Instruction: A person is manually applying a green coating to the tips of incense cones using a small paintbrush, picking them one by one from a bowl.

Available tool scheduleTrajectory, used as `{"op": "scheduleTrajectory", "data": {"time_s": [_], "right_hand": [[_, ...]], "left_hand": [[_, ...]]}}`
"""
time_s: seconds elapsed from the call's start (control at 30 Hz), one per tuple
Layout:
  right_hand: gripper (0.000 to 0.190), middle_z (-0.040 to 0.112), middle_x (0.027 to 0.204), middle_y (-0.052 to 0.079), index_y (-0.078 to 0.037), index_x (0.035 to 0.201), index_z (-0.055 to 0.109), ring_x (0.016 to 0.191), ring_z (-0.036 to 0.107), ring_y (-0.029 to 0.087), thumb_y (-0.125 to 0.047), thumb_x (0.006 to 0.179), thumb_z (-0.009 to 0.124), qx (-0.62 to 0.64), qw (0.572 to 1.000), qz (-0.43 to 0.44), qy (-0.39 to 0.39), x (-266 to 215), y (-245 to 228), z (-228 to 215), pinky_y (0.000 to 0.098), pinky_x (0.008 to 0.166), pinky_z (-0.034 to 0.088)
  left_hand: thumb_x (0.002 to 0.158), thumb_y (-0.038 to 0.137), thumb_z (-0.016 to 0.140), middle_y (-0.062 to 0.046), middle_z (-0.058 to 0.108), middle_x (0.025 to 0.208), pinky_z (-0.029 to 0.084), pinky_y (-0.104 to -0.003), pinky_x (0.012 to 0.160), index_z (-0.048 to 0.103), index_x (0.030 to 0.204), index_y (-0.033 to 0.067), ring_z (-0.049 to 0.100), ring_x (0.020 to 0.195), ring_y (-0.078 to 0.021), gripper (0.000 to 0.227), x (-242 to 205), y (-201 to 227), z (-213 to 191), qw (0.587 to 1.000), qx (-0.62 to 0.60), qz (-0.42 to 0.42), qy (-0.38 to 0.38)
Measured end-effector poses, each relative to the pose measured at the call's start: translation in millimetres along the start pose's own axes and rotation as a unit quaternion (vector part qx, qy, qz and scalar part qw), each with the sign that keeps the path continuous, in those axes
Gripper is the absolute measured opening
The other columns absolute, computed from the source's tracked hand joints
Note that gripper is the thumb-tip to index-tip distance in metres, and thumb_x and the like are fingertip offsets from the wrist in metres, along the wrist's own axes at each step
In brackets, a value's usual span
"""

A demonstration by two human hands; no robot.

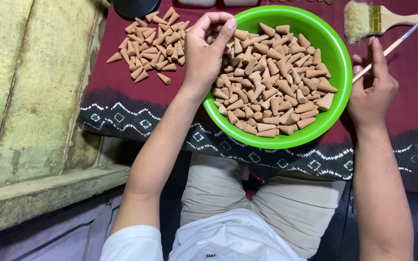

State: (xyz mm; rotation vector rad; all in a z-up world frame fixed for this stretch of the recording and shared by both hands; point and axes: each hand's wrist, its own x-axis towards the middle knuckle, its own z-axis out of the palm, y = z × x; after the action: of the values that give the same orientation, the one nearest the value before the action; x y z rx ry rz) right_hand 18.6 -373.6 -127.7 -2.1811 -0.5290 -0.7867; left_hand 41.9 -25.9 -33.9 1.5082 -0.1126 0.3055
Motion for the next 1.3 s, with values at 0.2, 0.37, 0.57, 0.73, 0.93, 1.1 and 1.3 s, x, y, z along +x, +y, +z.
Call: {"op": "scheduleTrajectory", "data": {"time_s": [0.2,0.37,0.57,0.73,0.93,1.1,1.3], "right_hand": [[0.043,0.060,0.140,0.039,0.023,0.146,0.055,0.130,0.061,0.045,0.023,0.105,0.070,0.097,0.993,0.015,-0.064,6,-17,-2,0.0503,0.113,0.052],[0.060,0.045,0.162,0.030,-0.001,0.165,0.023,0.135,0.064,0.047,0.018,0.119,0.057,0.062,0.996,0.054,-0.047,-1,-7,0,0.0520,0.116,0.054],[0.054,0.046,0.162,0.030,0.004,0.165,0.024,0.134,0.066,0.046,0.016,0.120,0.051,0.061,0.997,0.045,-0.033,-1,-6,0,0.0487,0.115,0.053],[0.048,0.050,0.160,0.032,0.006,0.164,0.028,0.125,0.072,0.046,0.013,0.122,0.048,0.062,0.997,0.049,-0.007,-4,8,2,0.0451,0.103,0.058],[0.044,0.054,0.155,0.033,0.003,0.161,0.041,0.124,0.067,0.044,0.014,0.119,0.046,0.086,0.995,0.057,-0.019,-5,16,2,0.0430,0.093,0.060],[0.033,0.068,0.130,0.034,0.014,0.152,0.055,0.115,0.068,0.037,0.010,0.119,0.055,0.051,0.999,-0.007,-0.002,-2,21,0,0.0452,0.104,0.057],[0.042,0.027,0.164,0.032,0.003,0.153,0.061,0.148,0.049,0.061,-0.028,0.125,0.055,0.049,0.996,0.056,0.050,-7,34,-4,0.0666,0.122,0.050]], "left_hand": [[0.096,0.023,0.069,0.001,0.065,0.088,0.057,-0.022,0.062,0.070,0.104,0.0113,0.059,0.076,-0.0070,0.014,-1,2,0,1.000,0.003,-0.009,0.003],[0.096,0.021,0.068,0.001,0.065,0.085,0.057,-0.021,0.061,0.069,0.104,0.0110,0.059,0.074,-0.0069,0.013,-1,2,0,1.000,0.000,-0.001,0.000],[0.096,0.020,0.070,0.001,0.063,0.085,0.057,-0.020,0.060,0.069,0.106,0.0107,0.060,0.073,-0.0068,0.014,-1,0,0,1.000,-0.012,-0.005,0.000],[0.093,0.016,0.073,-0.006,0.071,0.090,0.060,-0.021,0.061,0.068,0.106,0.0075,0.076,0.075,-0.0150,0.016,-1,1,1,0.998,-0.048,-0.021,0.027],[0.095,0.005,0.070,-0.012,0.074,0.095,0.064,-0.023,0.061,0.065,0.108,0.0040,0.078,0.084,-0.0184,0.014,0,-1,0,0.998,-0.057,-0.001,0.024],[0.095,0.001,0.070,-0.013,0.069,0.094,0.063,-0.023,0.057,0.066,0.108,0.0001,0.077,0.078,-0.0188,0.013,3,-2,1,0.998,-0.047,-0.012,0.036],[0.094,0.004,0.070,-0.011,0.071,0.098,0.066,-0.023,0.060,0.068,0.108,0.0048,0.075,0.081,-0.0158,0.014,1,0,1,0.999,-0.012,-0.021,0.037]]}}
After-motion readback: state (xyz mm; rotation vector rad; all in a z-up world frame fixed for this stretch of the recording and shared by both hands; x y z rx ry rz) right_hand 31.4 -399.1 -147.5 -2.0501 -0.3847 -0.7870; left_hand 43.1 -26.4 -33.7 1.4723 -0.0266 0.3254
